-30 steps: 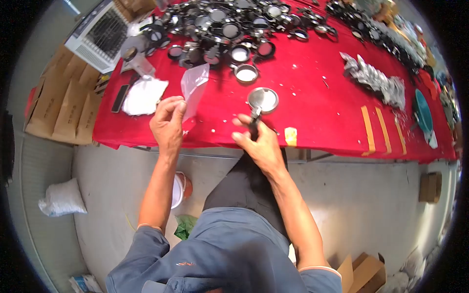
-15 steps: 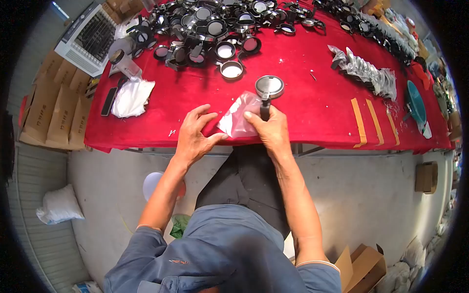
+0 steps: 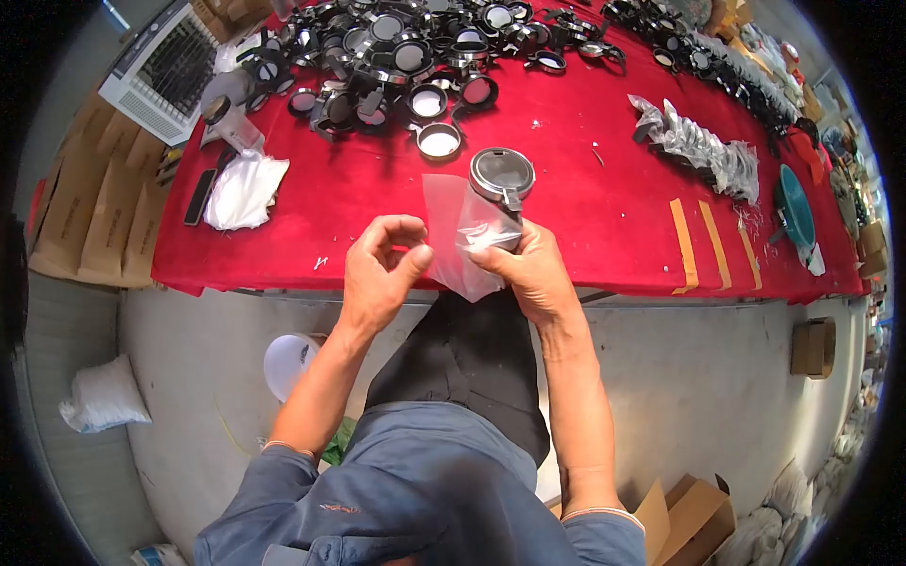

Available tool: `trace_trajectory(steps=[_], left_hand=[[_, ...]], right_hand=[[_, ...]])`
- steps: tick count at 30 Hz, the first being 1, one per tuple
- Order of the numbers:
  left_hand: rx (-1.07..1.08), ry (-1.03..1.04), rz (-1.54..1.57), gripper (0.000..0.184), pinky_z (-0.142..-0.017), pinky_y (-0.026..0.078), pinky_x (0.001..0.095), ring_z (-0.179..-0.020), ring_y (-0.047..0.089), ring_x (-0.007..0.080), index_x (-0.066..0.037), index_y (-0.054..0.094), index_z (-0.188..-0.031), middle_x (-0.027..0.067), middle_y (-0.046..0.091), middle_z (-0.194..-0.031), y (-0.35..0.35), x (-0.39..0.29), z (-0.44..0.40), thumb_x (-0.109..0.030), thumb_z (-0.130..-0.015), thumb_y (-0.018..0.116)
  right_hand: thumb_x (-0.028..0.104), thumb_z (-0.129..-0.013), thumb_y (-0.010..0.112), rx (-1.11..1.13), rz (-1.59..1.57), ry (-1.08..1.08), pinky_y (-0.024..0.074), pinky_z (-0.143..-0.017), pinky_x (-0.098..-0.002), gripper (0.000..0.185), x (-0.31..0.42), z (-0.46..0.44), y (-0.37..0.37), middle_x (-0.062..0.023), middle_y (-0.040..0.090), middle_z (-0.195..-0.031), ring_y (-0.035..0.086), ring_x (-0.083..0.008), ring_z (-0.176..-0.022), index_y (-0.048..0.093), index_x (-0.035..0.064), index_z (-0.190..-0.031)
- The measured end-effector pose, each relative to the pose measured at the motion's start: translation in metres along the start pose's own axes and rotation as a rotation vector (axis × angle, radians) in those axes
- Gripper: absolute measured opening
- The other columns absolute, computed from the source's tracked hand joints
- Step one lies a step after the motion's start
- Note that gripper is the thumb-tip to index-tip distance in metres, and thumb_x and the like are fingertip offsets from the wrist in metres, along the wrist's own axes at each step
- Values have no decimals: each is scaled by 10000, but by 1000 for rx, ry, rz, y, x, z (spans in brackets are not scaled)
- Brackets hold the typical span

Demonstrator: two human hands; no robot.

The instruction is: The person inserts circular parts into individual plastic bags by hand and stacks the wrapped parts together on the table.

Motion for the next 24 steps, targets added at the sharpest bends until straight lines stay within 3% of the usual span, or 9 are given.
trace_trajectory(steps=[1,3,5,8,11,16,18,21,24], left_hand=[[10,7,54,413,-769,553,273,-888,660,117,-6,676,-1132,50,707,-979,6,-8,3,-208,-840,886],[127,-30,34,399,-808,548,248,-966,634,108,-9,632,-1176,46,663,-1060,18,-12,6,-160,-884,857],[107,-31,-9,287,-776,542,234,-897,635,86,-22,652,-1119,20,673,-984,23,-13,4,-159,-928,817],[23,-181,269,84,-619,484,208,-715,579,25,-35,681,-1005,-35,654,-815,19,-2,2,-116,-1018,699],[-1,-138,226,143,-617,475,225,-706,569,41,-27,673,-1004,-31,639,-794,7,1,1,-166,-1030,694],[-22,-83,-44,237,-642,516,277,-701,616,99,-5,659,-1032,26,668,-791,16,-13,4,-226,-989,735],[-101,39,-302,209,-649,534,306,-689,650,151,-11,663,-1015,84,679,-783,21,-30,4,-165,-921,769],[-120,48,-326,140,-638,510,254,-744,610,64,0,657,-1040,24,677,-888,19,-23,3,-59,-943,740],[-88,159,-325,79,-642,509,275,-755,636,115,1,700,-1007,57,695,-890,14,-32,3,-12,-932,718]], right_hand=[[90,-856,849,-31,44,0,563,-798,-274,312,-2,0,2,-28,751,-1012,695,-103,-890,718,23,-1131],[84,-866,838,-49,128,35,551,-771,-266,281,-14,0,1,-9,739,-984,675,-87,-862,723,22,-1115],[111,-885,826,-17,155,14,542,-762,-267,271,-16,2,11,0,729,-964,658,-75,-849,721,21,-1117],[144,-908,806,-1,100,46,542,-773,-265,246,-14,6,14,-5,729,-940,661,-79,-844,723,15,-1100],[178,-944,771,-117,50,-42,414,-588,-238,154,-12,7,1,25,642,-768,538,-52,-646,729,34,-978],[186,-954,761,-333,445,-155,405,-561,-270,192,-7,9,4,72,578,-711,487,-50,-628,701,16,-886],[173,-942,762,-362,493,-177,423,-564,-290,194,-2,13,14,44,612,-711,506,-60,-640,704,-3,-883],[151,-932,753,-413,694,-197,475,-605,-314,182,5,18,15,-47,675,-716,579,-75,-678,723,-28,-936],[151,-934,748,-498,633,-275,493,-622,-319,180,9,21,3,-57,691,-723,610,-98,-676,737,-26,-968]])
Point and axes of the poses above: each hand's wrist, its own z-axis away from the middle knuckle, its own y-axis out of the palm, x = y × z, the point moved 7 cm from there along -z, towards the middle knuckle
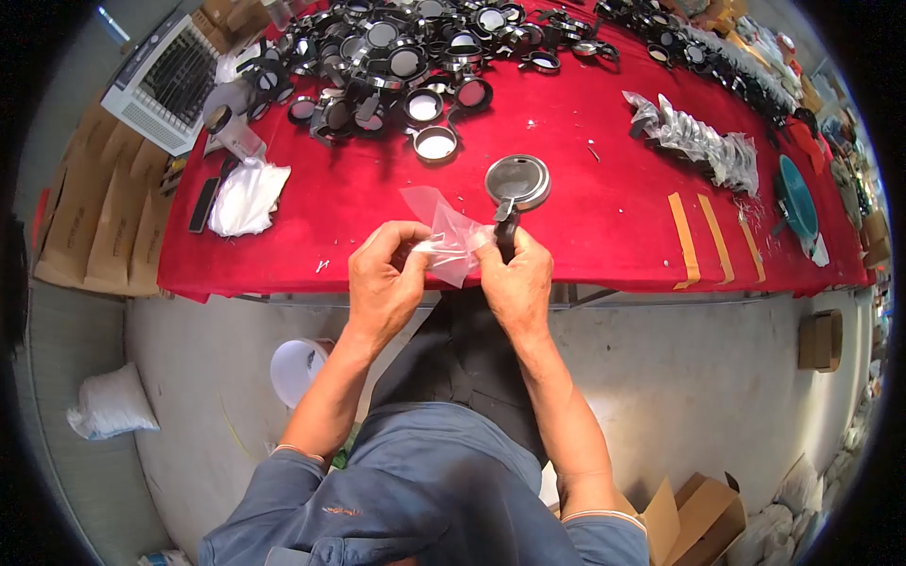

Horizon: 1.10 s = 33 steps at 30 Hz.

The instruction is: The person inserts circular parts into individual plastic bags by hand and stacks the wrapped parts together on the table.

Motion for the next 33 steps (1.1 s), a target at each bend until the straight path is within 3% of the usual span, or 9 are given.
trace_trajectory(steps=[2,10,13,15,20,23,26,29,33], left_hand=[[16,185,-7,101,-651,505,279,-739,643,158,-3,738,-1022,88,697,-885,-3,-12,1,-2,-922,725],[24,132,-133,113,-587,475,290,-669,608,117,-2,789,-1017,63,643,-741,-5,-11,-13,-65,-934,747],[13,95,-149,119,-569,476,287,-609,598,116,4,785,-1016,64,644,-723,-1,-8,-16,-67,-930,744],[12,99,-118,127,-562,481,280,-576,592,115,2,786,-1027,63,641,-713,4,-12,-16,-61,-925,742],[114,85,-6,149,-590,493,286,-642,618,120,-16,790,-1054,63,649,-747,17,-10,-15,-64,-920,746],[246,-13,113,188,-613,481,285,-665,603,115,-42,790,-1111,58,633,-759,17,-5,-15,-63,-933,733],[425,180,23,223,-642,485,289,-718,595,128,-40,767,-1181,53,625,-814,20,-13,-17,-24,-979,673],[506,266,-119,213,-677,491,347,-729,603,222,-53,770,-1162,103,618,-770,18,-17,-24,-77,-966,689],[622,291,-78,244,-708,505,384,-765,617,262,-100,765,-1190,109,637,-827,22,-16,-27,-107,-955,703]], right_hand=[[140,-939,739,-38,34,-13,502,-632,-323,170,-4,-4,-6,-58,707,-727,627,-109,-685,747,-23,-990],[241,-822,848,-37,427,-216,516,-655,-365,332,12,-7,-40,-115,648,-822,622,-212,-649,716,4,-1013],[239,-953,745,19,-81,-80,397,-548,-295,321,-2,1,-65,-9,525,-632,483,-101,-579,583,19,-784],[359,-989,636,433,-691,-78,283,-487,-273,456,2,15,-56,-40,484,-612,398,-100,-524,510,34,-694],[313,-947,674,846,-1129,319,298,-451,-273,400,-27,64,-17,-53,473,-614,402,-98,-491,538,25,-705],[315,-998,610,720,-1405,557,281,-429,-273,425,-51,71,-2,-38,493,-651,335,-74,-434,488,69,-674],[267,-990,600,637,-1141,518,280,-431,-257,385,-54,72,2,-27,486,-618,346,-77,-439,486,83,-671],[189,-920,699,478,-253,202,299,-497,-299,315,-50,59,-13,19,489,-589,384,-72,-541,552,38,-685],[149,-822,728,361,289,-286,435,-539,-429,261,-5,51,-9,-187,544,-635,566,-302,-529,578,-24,-697]])
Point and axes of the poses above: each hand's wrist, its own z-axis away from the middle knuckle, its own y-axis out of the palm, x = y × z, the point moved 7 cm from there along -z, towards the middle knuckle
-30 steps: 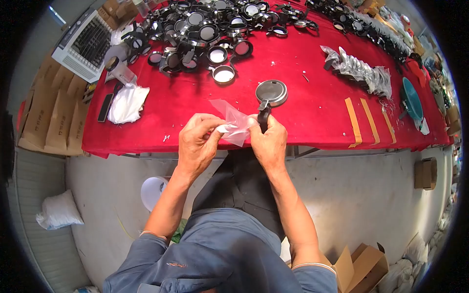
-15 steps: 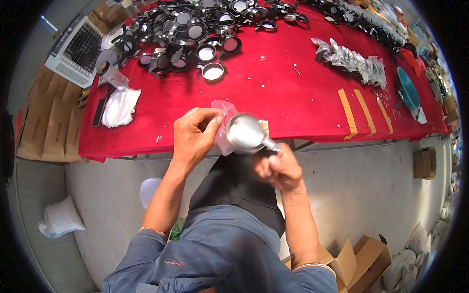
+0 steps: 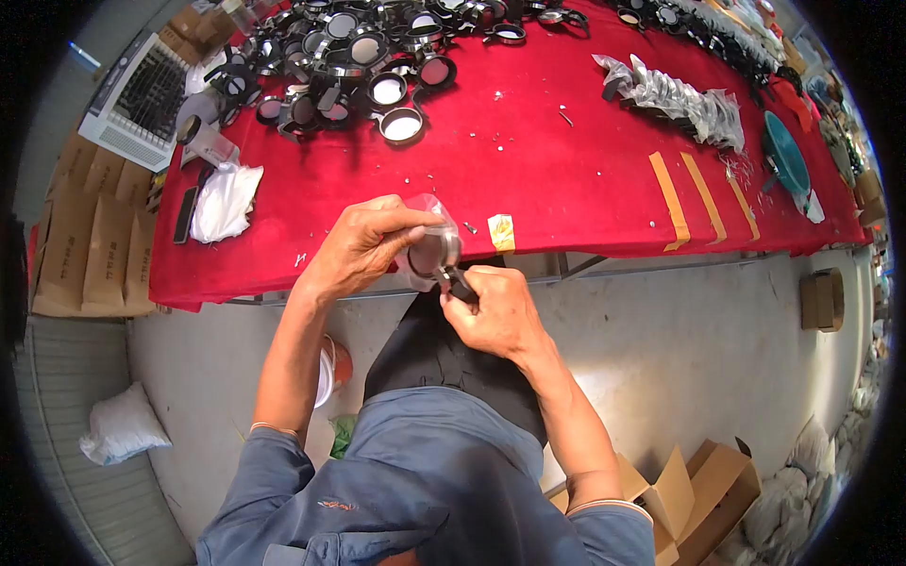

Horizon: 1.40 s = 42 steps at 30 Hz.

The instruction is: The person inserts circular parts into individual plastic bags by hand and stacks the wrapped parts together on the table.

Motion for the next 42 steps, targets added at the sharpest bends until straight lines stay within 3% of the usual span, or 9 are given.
trace_trajectory(steps=[5,10,13,15,19,25,29,37,42], left_hand=[[53,-13,143,240,-676,473,364,-722,578,213,-123,773,-1201,80,580,-779,14,2,0,-94,-975,697],[68,2,-12,296,-679,485,390,-738,599,233,-125,748,-1248,97,591,-809,10,7,3,-48,-970,682],[89,79,25,349,-695,490,400,-739,594,273,-135,755,-1234,108,558,-799,16,-16,3,3,-921,688],[88,146,18,404,-702,492,400,-749,598,282,-142,750,-1249,101,561,-807,23,-24,10,17,-881,697],[-34,120,-54,397,-709,525,378,-784,641,281,-111,712,-1260,98,612,-850,30,-27,26,-4,-877,724],[-403,-345,682,293,-777,568,273,-849,669,100,6,675,-1105,49,710,-950,57,36,53,-112,-885,829],[-295,-326,329,336,-828,565,307,-938,666,124,0,705,-1130,50,662,-1049,48,30,42,-120,-850,847],[-446,-298,840,348,-988,513,325,-1163,623,158,-8,677,-1211,28,653,-1227,59,41,31,4,-875,761],[-425,-131,-182,298,-707,555,410,-852,703,325,6,624,-1081,184,687,-924,34,24,22,-52,-831,776]], right_hand=[[167,-808,736,-58,75,-36,469,-555,-438,239,-1,-10,-1,-192,598,-653,616,-350,-568,619,-19,-714],[181,-892,710,-9,-494,451,420,-574,-322,224,-55,6,20,-79,475,-611,459,-63,-640,674,-32,-832],[151,-855,728,-119,-68,166,530,-647,-449,200,-9,-8,26,-220,659,-713,688,-389,-679,674,-40,-834],[157,-858,728,-45,26,155,538,-670,-474,203,-18,-8,35,-228,668,-753,686,-430,-729,668,-37,-845],[126,-862,704,-80,14,88,550,-726,-479,174,-19,-10,31,-227,690,-910,689,-435,-839,666,-16,-955],[46,-786,695,-212,-63,-23,566,-767,-466,349,-4,-7,23,-222,690,-966,696,-422,-868,671,-3,-1132],[-5,-726,632,-197,-131,-42,574,-803,-471,443,-8,-13,34,-236,687,-968,695,-439,-917,629,-24,-1169],[-5,-755,610,-160,-29,-62,561,-758,-454,343,-1,-33,26,-191,671,-984,696,-380,-821,636,-21,-1097],[222,-904,767,-334,-48,90,561,-830,-476,382,5,-46,-20,-219,653,-1091,678,-407,-916,644,-40,-1153]])
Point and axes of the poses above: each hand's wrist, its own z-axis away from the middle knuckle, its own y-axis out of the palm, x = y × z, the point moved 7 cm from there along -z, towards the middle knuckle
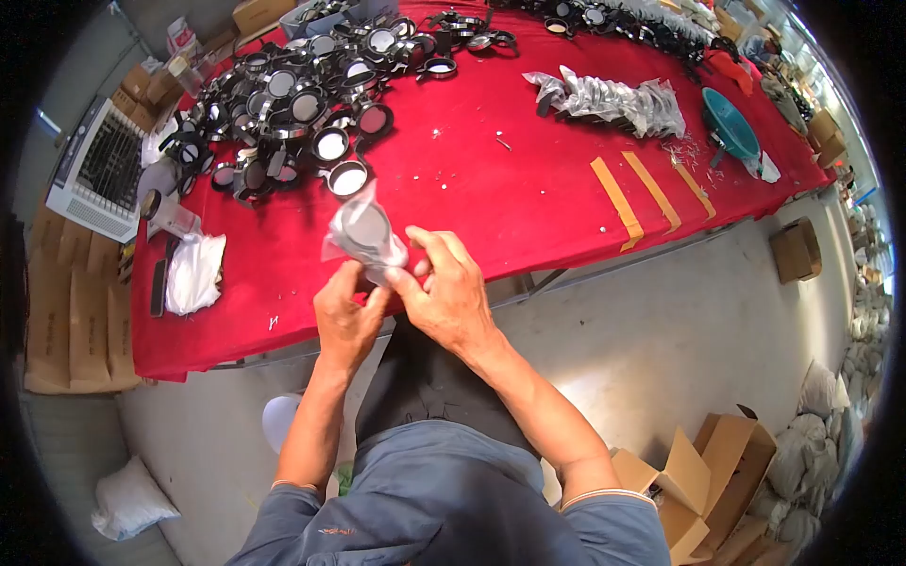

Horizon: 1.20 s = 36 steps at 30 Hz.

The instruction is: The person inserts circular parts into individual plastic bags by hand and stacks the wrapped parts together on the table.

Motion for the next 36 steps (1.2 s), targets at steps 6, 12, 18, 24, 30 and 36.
trace_trajectory(steps=[6,12,18,24,30,36], left_hand=[[107,268,-194,446,-737,547,450,-843,654,361,3,635,-1180,156,648,-929,28,-17,-12,-71,-769,794],[-16,193,-228,606,-911,566,436,-1074,670,382,-13,610,-1362,209,678,-1200,4,2,-16,-143,-820,848],[-119,184,-287,486,-771,541,429,-877,677,355,9,676,-1172,166,696,-980,11,28,-11,-153,-760,874],[-123,165,-267,445,-758,546,424,-830,682,340,2,679,-1138,152,697,-929,9,33,-12,-126,-751,858],[-124,133,-285,406,-780,553,411,-866,703,330,-3,701,-1097,144,717,-956,11,32,-12,-106,-737,857],[-128,138,-271,407,-780,551,415,-865,703,329,-4,699,-1106,143,718,-959,9,32,-13,-95,-739,849]], right_hand=[[181,-946,674,70,123,-43,549,-753,-509,269,-15,-30,8,-264,676,-885,682,-472,-885,630,-20,-1120],[170,-955,626,-115,498,-285,536,-636,-575,176,-65,-145,-43,-269,680,-775,688,-469,-704,564,6,-961],[239,-875,654,-236,1075,-363,518,-792,-498,195,-141,-299,-91,-199,658,-1011,657,-384,-942,642,46,-905],[276,-788,771,-85,1331,15,520,-915,-499,348,-198,-368,-113,-147,676,-1160,664,-329,-1115,782,87,-1081],[212,-820,746,-157,1235,64,616,-867,-477,285,-209,-375,-140,-218,706,-1133,718,-388,-1063,686,53,-1049],[234,-929,654,-161,1398,-81,607,-832,-499,382,-217,-360,-140,-190,674,-1120,663,-373,-1086,608,92,-1281]])
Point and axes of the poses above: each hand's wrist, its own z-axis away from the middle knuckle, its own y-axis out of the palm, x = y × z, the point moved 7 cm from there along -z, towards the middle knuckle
